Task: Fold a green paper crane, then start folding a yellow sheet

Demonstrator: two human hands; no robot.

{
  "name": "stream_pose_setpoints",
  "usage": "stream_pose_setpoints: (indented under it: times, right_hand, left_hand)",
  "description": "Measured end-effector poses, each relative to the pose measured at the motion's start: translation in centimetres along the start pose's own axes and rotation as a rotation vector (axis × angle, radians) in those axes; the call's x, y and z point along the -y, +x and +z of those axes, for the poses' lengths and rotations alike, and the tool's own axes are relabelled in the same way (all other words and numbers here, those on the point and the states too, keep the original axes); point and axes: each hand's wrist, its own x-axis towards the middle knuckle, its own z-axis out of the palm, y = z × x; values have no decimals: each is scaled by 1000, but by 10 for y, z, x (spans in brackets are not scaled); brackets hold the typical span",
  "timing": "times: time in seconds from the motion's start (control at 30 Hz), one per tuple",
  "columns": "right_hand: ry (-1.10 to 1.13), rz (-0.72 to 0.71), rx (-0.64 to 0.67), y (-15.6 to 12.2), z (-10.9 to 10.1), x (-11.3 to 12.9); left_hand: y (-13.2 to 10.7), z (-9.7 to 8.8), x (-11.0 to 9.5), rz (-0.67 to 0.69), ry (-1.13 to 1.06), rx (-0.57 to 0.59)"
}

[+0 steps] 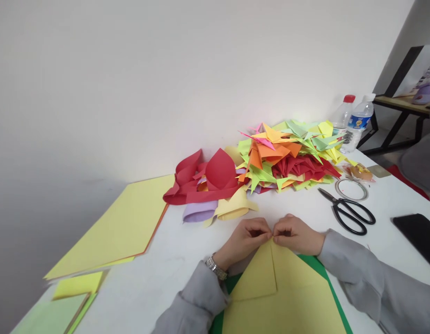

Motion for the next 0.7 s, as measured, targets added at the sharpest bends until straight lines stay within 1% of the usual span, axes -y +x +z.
stream_pose_setpoints:
  times: [0.17, 0.23, 0.33, 0.5, 0.7]
  right_hand:
    - [-20, -47, 34, -1, -2, 0]
    - [-22, -54, 43, -1, -3, 0]
    - [-36, -41, 18, -1, -2, 2]
    - [-78, -45, -3, -1, -1, 4]
    - [-48, -44, 37, 0, -2, 1]
  left_hand:
    - [-1, -2, 1, -9, -79, -18]
    - [-1, -2, 1, -10, -76, -40]
    - [0, -1, 2, -1, -46, -51]
    - [1, 0, 2, 37, -5, -29]
    - [0, -3, 0, 36, -6, 18]
